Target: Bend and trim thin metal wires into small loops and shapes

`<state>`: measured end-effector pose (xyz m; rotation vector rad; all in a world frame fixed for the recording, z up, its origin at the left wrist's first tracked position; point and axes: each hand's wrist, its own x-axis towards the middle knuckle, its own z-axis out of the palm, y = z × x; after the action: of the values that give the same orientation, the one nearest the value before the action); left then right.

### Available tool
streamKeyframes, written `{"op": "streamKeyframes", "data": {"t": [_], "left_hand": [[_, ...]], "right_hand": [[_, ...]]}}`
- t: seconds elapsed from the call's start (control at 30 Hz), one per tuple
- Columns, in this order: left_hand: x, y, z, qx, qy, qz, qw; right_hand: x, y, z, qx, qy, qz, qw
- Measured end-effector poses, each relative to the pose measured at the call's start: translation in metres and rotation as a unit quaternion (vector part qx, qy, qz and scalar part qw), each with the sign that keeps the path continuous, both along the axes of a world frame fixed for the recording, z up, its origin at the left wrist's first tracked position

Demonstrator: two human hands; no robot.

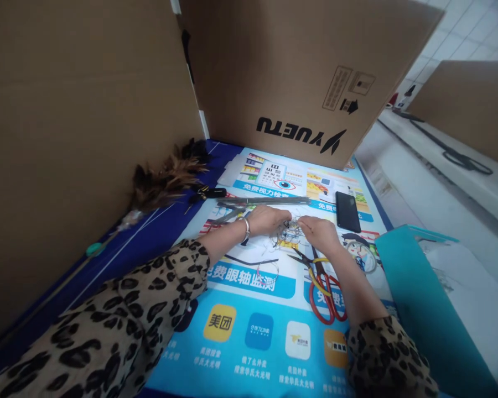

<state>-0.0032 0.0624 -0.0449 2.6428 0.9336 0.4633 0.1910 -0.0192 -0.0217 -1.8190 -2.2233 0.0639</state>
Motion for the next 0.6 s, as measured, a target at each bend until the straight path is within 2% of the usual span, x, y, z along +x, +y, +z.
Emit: {"op": "streamKeyframes", "data": {"t": [0.13,0.23,0.37,0.6], "left_hand": [[-0.002,-0.001,0.003,0.031,0.073,-0.005,0.997],[-0.002,-0.002,0.005,0.032,0.064,-0.016,0.997],[-0.003,-0.002,0.006,-0.008,0.022,-0.003,1.0],[-0.013,0.003,0.011,-0.062,0.014,-0.014,0.998]], "right_hand": [[-0.004,-0.001,0.001,-0.01,-0.103,-0.013,0.995],[-0.007,-0.001,0.002,-0.023,-0.135,-0.027,0.99],[-0.01,-0.001,-0.002,-0.023,-0.14,-0.033,0.989],[-0.009,0.0,-0.009,-0.02,-0.127,-0.045,0.991]]}}
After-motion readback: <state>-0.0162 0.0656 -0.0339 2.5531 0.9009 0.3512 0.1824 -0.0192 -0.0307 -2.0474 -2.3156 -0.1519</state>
